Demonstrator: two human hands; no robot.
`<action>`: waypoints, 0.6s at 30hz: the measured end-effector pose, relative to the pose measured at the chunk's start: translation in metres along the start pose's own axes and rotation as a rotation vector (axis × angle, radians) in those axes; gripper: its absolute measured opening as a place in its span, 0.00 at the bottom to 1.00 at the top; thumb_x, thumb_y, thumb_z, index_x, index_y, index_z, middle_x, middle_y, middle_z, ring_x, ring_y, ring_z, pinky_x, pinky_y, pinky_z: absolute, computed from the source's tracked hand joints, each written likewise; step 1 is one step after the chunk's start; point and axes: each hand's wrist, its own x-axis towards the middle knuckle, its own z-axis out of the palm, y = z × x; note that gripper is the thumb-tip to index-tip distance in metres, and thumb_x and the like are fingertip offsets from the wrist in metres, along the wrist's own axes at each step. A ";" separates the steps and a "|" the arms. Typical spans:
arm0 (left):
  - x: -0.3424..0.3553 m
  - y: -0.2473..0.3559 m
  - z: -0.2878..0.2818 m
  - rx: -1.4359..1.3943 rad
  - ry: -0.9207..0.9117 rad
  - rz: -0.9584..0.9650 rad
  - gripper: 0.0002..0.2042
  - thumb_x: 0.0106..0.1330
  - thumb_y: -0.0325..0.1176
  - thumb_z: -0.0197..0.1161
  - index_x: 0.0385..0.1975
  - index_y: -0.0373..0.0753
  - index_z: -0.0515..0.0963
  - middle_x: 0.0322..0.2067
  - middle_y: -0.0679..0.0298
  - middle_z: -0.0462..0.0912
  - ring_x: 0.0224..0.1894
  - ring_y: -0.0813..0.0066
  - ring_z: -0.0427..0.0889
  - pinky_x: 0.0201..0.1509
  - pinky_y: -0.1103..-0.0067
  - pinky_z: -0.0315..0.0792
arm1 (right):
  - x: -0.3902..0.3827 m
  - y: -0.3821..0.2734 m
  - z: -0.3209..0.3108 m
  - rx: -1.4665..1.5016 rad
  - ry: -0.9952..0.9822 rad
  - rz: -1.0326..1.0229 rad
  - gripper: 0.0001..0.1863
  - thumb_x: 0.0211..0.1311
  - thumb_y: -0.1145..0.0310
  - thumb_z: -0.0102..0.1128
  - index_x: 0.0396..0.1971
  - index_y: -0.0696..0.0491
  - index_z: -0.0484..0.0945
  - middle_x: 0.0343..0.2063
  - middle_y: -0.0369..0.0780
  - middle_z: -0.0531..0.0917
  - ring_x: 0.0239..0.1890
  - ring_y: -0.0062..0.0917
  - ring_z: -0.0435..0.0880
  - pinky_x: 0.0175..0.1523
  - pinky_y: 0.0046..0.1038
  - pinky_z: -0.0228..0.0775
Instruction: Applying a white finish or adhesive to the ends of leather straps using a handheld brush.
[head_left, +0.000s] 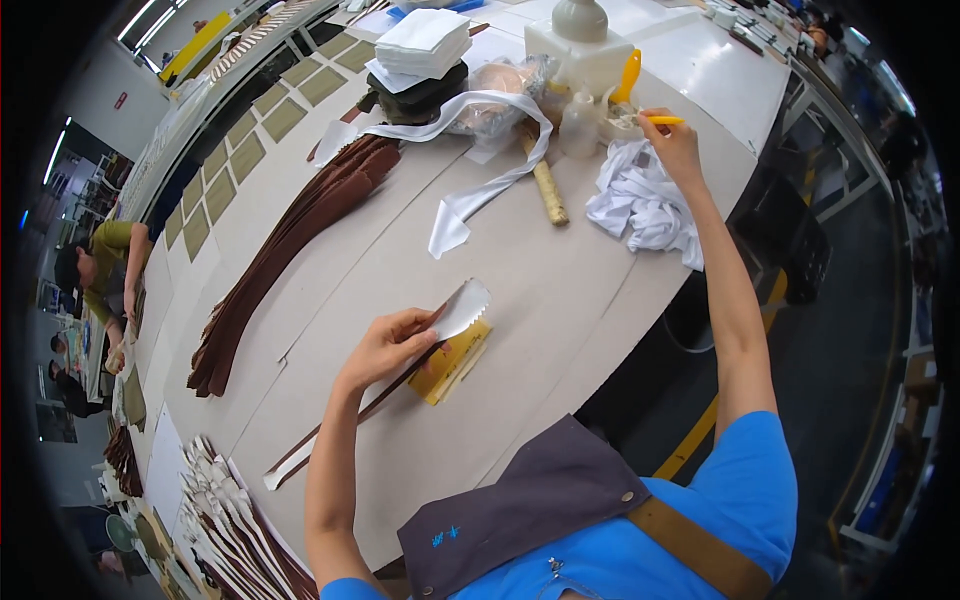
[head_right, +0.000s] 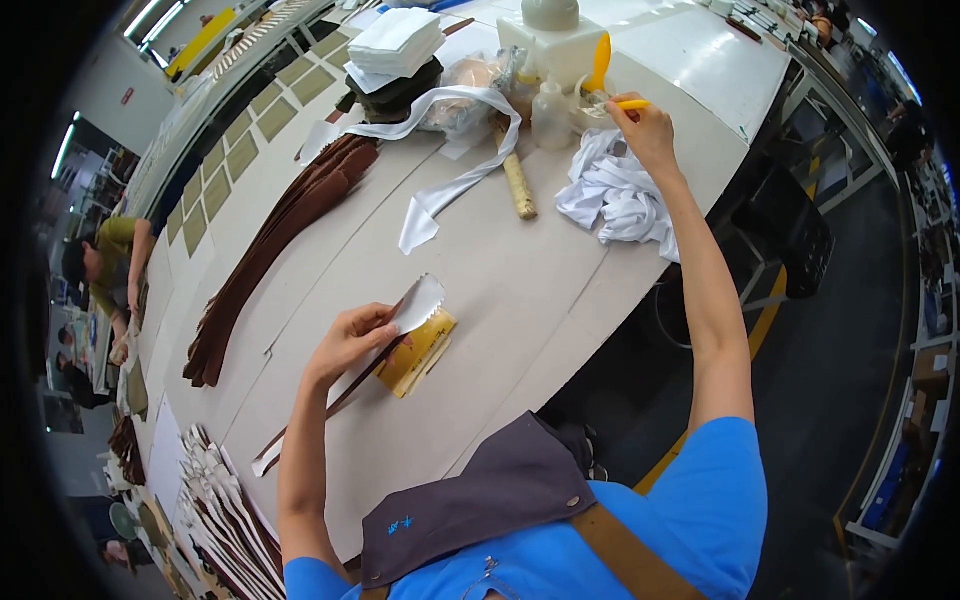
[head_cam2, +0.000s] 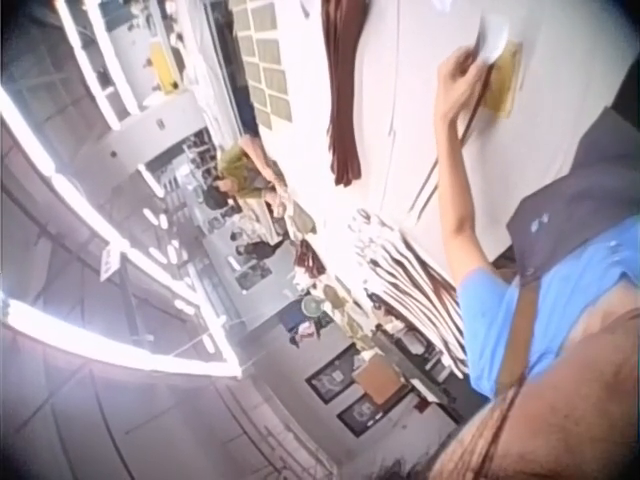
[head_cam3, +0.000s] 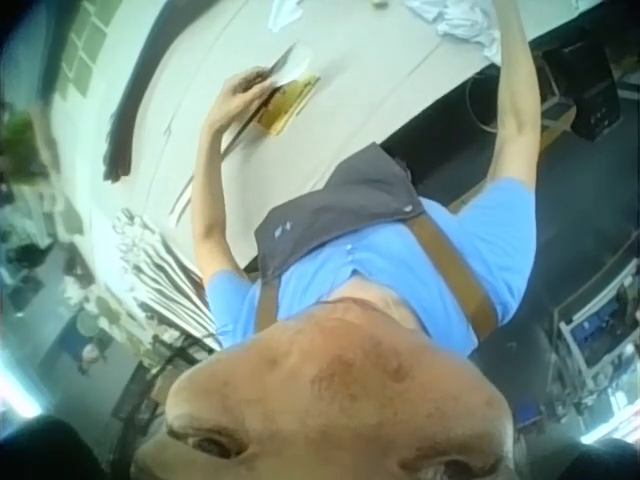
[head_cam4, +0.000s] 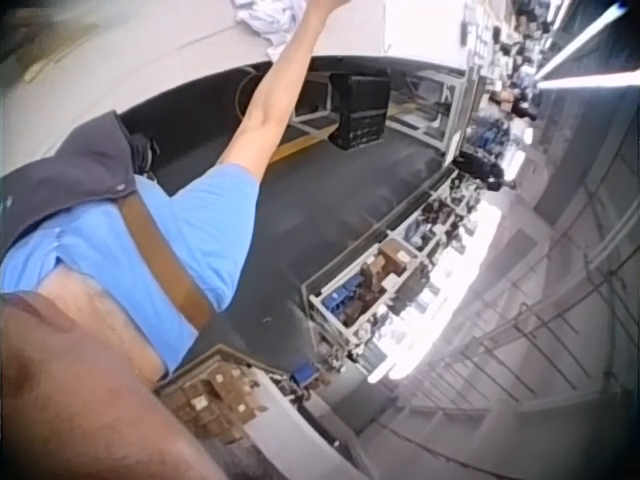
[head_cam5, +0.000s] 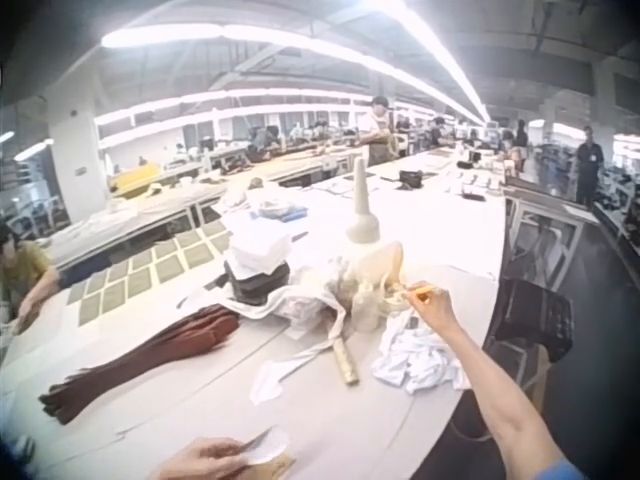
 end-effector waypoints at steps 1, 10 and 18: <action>0.004 0.003 -0.001 -0.036 -0.008 -0.014 0.12 0.71 0.32 0.55 0.46 0.29 0.75 0.29 0.62 0.82 0.25 0.82 0.78 0.31 0.83 0.73 | 0.002 -0.001 -0.001 0.014 0.034 0.081 0.15 0.62 0.59 0.62 0.35 0.57 0.83 0.19 0.36 0.84 0.19 0.18 0.82 0.29 0.19 0.73; 0.029 0.014 0.022 -0.033 0.097 0.004 0.14 0.72 0.36 0.54 0.46 0.30 0.76 0.24 0.65 0.81 0.21 0.84 0.75 0.27 0.85 0.71 | 0.009 0.026 0.016 0.725 0.414 0.839 0.12 0.61 0.65 0.63 0.31 0.61 0.77 0.21 0.42 0.84 0.16 0.26 0.83 0.18 0.19 0.70; 0.040 0.021 0.023 -0.036 0.159 0.017 0.15 0.73 0.38 0.53 0.45 0.30 0.75 0.21 0.65 0.78 0.17 0.85 0.71 0.22 0.86 0.67 | -0.050 -0.071 -0.030 1.293 0.155 0.786 0.09 0.62 0.66 0.62 0.30 0.55 0.77 0.18 0.36 0.76 0.20 0.20 0.75 0.26 0.21 0.67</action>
